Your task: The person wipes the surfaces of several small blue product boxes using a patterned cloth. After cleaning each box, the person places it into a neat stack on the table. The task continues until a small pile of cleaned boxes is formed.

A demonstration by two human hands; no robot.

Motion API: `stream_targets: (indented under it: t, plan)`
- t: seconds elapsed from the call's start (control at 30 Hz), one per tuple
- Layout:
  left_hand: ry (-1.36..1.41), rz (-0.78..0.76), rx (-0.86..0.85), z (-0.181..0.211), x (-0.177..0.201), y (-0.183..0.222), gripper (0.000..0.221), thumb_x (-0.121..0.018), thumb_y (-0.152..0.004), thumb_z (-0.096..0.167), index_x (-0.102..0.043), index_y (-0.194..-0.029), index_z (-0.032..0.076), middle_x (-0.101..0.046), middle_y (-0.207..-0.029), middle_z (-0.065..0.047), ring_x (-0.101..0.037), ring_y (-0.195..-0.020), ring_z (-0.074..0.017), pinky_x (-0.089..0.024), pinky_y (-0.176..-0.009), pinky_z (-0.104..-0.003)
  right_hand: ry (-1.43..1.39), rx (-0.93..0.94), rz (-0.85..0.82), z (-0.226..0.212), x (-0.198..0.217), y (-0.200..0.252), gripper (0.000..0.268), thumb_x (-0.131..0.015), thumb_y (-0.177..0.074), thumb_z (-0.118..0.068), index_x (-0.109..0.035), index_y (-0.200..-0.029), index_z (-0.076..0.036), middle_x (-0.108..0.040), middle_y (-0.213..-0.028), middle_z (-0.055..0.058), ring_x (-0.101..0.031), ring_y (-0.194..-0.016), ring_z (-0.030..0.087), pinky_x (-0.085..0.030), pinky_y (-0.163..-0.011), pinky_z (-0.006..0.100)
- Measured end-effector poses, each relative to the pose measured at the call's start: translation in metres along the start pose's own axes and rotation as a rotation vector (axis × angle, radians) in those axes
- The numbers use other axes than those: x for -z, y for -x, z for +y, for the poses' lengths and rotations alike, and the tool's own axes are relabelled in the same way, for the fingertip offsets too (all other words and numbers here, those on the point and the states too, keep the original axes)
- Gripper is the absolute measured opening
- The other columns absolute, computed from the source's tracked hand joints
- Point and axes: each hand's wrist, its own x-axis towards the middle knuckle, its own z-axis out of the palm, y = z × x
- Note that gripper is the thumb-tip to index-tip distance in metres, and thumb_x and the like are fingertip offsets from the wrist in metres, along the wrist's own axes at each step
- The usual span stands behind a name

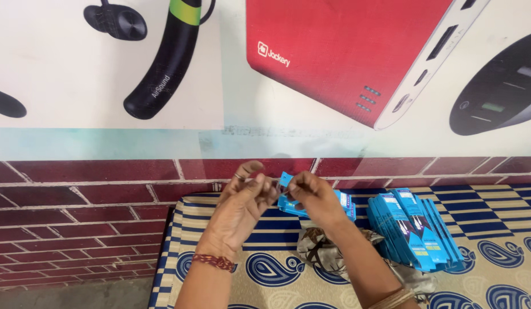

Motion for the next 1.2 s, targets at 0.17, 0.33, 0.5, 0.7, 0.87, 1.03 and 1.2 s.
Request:
stream_targets:
  t: [0.17,0.33,0.5,0.7,0.87,1.03,1.2]
  plan:
    - [-0.081,0.223,0.065,-0.008,0.005,-0.005,0.019,-0.072,-0.091,0.011,-0.065,-0.107,0.015,-0.061,-0.08,0.005,-0.051,-0.066,-0.008,-0.051,-0.071,-0.027,-0.669,0.107,-0.208,-0.015,0.008,0.003,0.01,-0.061,-0.095,-0.016,-0.061,-0.086,-0.01,-0.069,-0.091,0.004,-0.067,-0.092,0.019,-0.057,-0.085,0.036]
    - [-0.172,0.219,0.003,-0.002,-0.002,-0.012,0.017,-0.067,-0.087,0.003,-0.066,-0.1,0.015,-0.065,-0.082,0.005,-0.049,-0.064,-0.0076,-0.048,-0.066,-0.025,-1.019,0.094,-0.506,-0.023,0.011,0.011,0.014,-0.063,-0.096,-0.016,-0.062,-0.088,-0.003,-0.064,-0.085,0.008,-0.063,-0.076,0.018,-0.055,-0.078,0.036]
    - [-0.297,0.246,-0.02,0.007,-0.015,-0.021,0.008,-0.067,-0.094,0.006,-0.069,-0.093,0.014,-0.067,-0.079,0.002,-0.053,-0.066,-0.0084,-0.047,-0.059,-0.023,-0.844,0.009,-0.779,-0.033,0.016,0.021,0.018,-0.063,-0.106,-0.009,-0.064,-0.117,0.004,-0.071,-0.104,0.016,-0.049,-0.054,0.006,-0.042,-0.05,0.021]
    - [-0.404,0.16,0.04,-0.018,-0.021,-0.028,0.014,-0.064,-0.092,0.0,-0.069,-0.1,0.011,-0.069,-0.086,0.002,-0.067,-0.081,-0.0106,-0.062,-0.075,-0.025,-0.613,0.147,-0.408,-0.039,0.047,0.015,0.082,-0.067,-0.092,-0.038,-0.034,-0.162,-0.011,-0.077,-0.122,0.014,-0.052,-0.051,0.005,-0.044,-0.047,0.018]
    - [-1.062,0.107,-0.111,-0.023,-0.02,-0.047,0.013,-0.071,-0.09,0.01,-0.07,-0.103,0.008,-0.075,-0.092,-0.003,-0.071,-0.088,-0.0153,-0.059,-0.08,-0.03,0.174,0.144,-0.032,-0.007,0.101,-0.022,0.077,-0.07,-0.092,-0.038,-0.039,-0.159,-0.016,-0.074,-0.113,0.018,-0.078,-0.089,0.022,-0.06,-0.08,0.038]
    - [-1.571,-0.089,-0.312,-0.039,-0.025,-0.069,0.023,-0.076,-0.081,0.012,-0.076,-0.103,0.007,-0.076,-0.107,-0.011,-0.069,-0.103,-0.0305,-0.053,-0.091,-0.044,0.822,0.15,0.128,0.053,0.129,-0.041,0.061,-0.08,-0.078,-0.039,-0.068,-0.132,-0.014,-0.077,-0.105,0.018,-0.077,-0.098,0.029,-0.057,-0.087,0.041]
    - [-1.768,-0.257,-0.192,-0.07,-0.027,-0.101,0.025,-0.078,-0.082,0.016,-0.077,-0.105,0.008,-0.073,-0.109,-0.017,-0.069,-0.105,-0.034,-0.054,-0.093,-0.046,1.135,-0.052,0.138,0.079,0.131,-0.049,0.049,-0.078,-0.078,-0.045,-0.076,-0.122,-0.025,-0.077,-0.106,0.015,-0.072,-0.104,0.035,-0.054,-0.094,0.046]
